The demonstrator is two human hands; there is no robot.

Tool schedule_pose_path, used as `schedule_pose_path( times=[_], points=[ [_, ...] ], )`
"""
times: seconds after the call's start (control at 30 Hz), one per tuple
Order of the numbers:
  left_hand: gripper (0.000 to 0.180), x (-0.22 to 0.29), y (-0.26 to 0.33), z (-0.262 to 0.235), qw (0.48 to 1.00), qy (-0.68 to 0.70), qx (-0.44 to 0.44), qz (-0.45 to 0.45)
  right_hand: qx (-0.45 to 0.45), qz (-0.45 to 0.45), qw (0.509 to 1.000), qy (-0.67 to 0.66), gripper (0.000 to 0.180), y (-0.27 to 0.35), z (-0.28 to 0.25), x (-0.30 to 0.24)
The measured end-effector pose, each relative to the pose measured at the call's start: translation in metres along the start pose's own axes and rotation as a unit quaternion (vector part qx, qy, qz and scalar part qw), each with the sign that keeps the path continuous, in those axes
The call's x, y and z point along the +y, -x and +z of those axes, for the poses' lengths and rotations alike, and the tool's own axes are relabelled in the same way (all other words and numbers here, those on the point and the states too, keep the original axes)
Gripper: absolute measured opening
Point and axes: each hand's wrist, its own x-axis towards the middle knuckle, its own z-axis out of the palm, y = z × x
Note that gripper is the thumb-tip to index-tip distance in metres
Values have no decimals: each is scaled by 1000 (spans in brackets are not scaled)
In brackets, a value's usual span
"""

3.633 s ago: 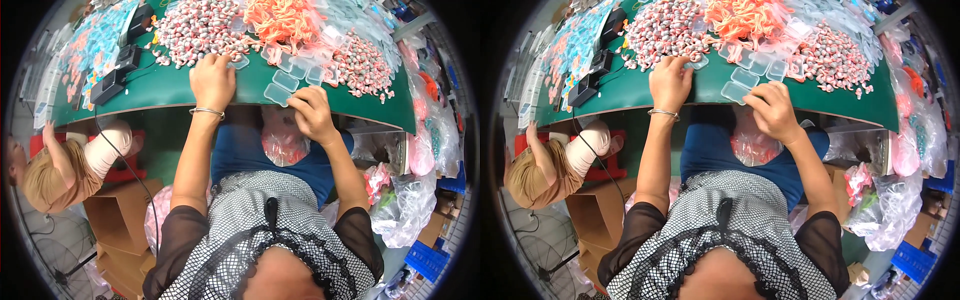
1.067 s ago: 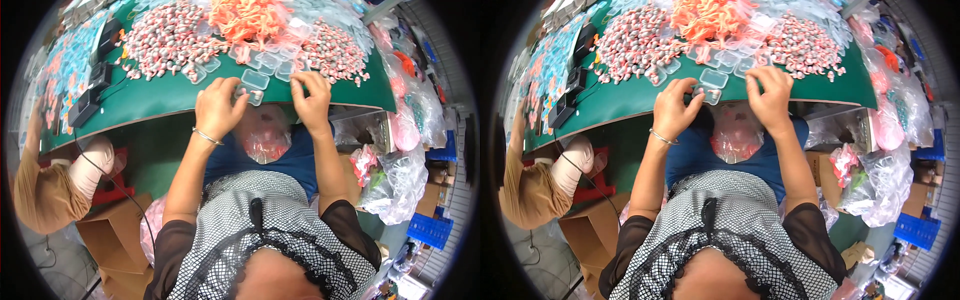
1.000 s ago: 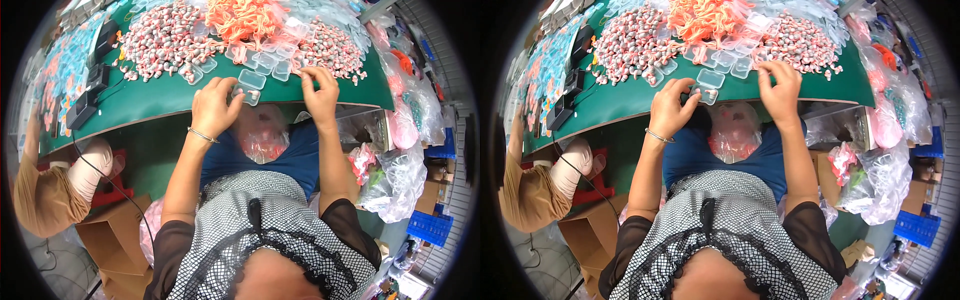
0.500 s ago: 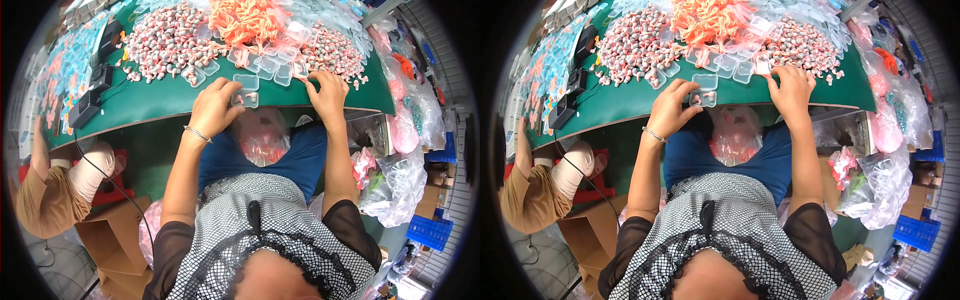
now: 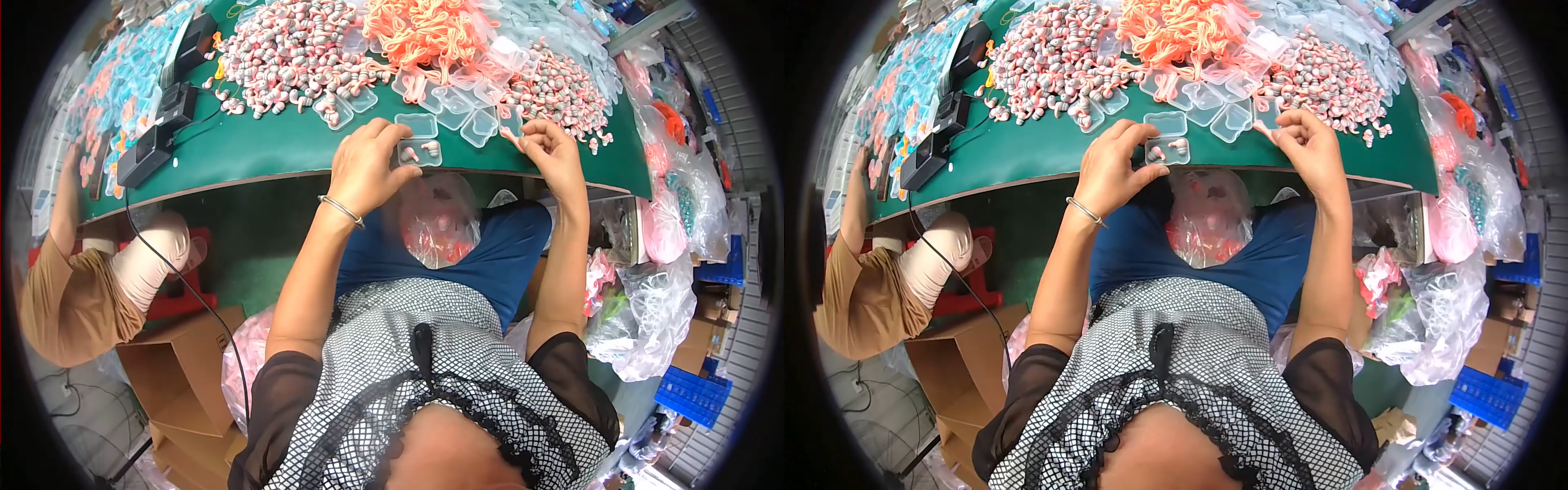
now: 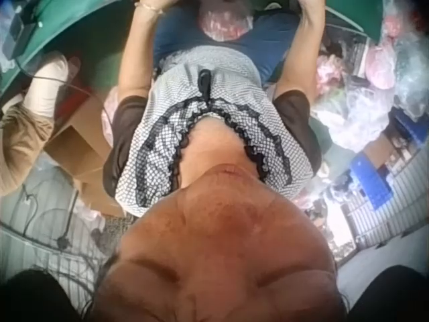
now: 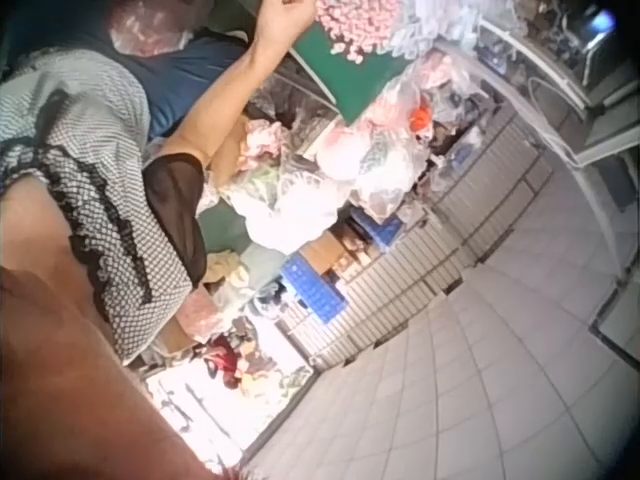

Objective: Packing lanyards into small clear plastic cases.

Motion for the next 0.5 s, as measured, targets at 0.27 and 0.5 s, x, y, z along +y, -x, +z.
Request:
schedule_pose_path(
  times=[0.27, 0.5],
  points=[
    [50, -1, 1, 2, 1000, 5, 17, 22, -36, -210, 975, 59, 8, 23, 66, -28],
    [51, -2, 1, 3, 1000, 16, 9, 3, -45, -403, 883, 235, 12, -10, 101, -25]
  ],
)
